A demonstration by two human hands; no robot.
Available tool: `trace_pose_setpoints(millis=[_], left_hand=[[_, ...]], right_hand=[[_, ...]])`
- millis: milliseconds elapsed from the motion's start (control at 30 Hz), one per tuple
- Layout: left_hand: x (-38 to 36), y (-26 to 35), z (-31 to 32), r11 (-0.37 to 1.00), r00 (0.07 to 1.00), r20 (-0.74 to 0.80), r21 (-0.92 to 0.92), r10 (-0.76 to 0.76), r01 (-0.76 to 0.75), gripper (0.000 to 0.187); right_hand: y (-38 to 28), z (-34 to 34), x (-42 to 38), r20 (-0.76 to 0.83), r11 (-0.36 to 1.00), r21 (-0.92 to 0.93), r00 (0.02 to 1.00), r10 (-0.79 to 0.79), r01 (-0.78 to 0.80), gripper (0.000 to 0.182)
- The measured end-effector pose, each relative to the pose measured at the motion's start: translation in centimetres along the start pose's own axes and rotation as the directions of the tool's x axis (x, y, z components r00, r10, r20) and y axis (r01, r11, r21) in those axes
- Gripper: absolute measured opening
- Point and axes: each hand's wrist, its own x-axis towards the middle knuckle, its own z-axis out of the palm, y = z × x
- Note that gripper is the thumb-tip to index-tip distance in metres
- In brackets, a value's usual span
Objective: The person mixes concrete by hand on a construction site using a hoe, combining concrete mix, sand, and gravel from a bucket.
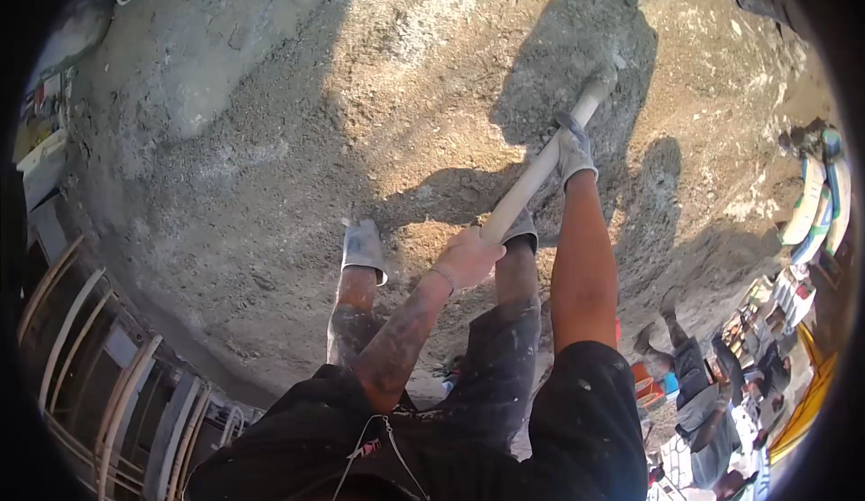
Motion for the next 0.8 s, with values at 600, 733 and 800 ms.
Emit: trace_pose_setpoints(millis=[600,733,800], left_hand=[[-50.2,-40.4,-0.5,0.532,0.463,-0.317,-0.178,-0.828,0.828,0.025],[-53.2,-42.8,-0.3,0.446,0.339,-0.358,-0.278,-0.870,0.851,0.022],[-48.6,-44.0,-2.6,0.563,0.461,-0.409,-0.170,-0.787,0.809,0.022]], right_hand=[[23.6,24.8,-56.0,0.368,0.195,-0.472,0.010,0.930,-0.860,0.022],[21.4,26.4,-59.5,0.295,0.140,-0.597,-0.054,0.954,-0.790,0.021],[20.4,26.2,-55.4,0.377,0.250,-0.504,0.050,0.925,-0.826,0.021]])
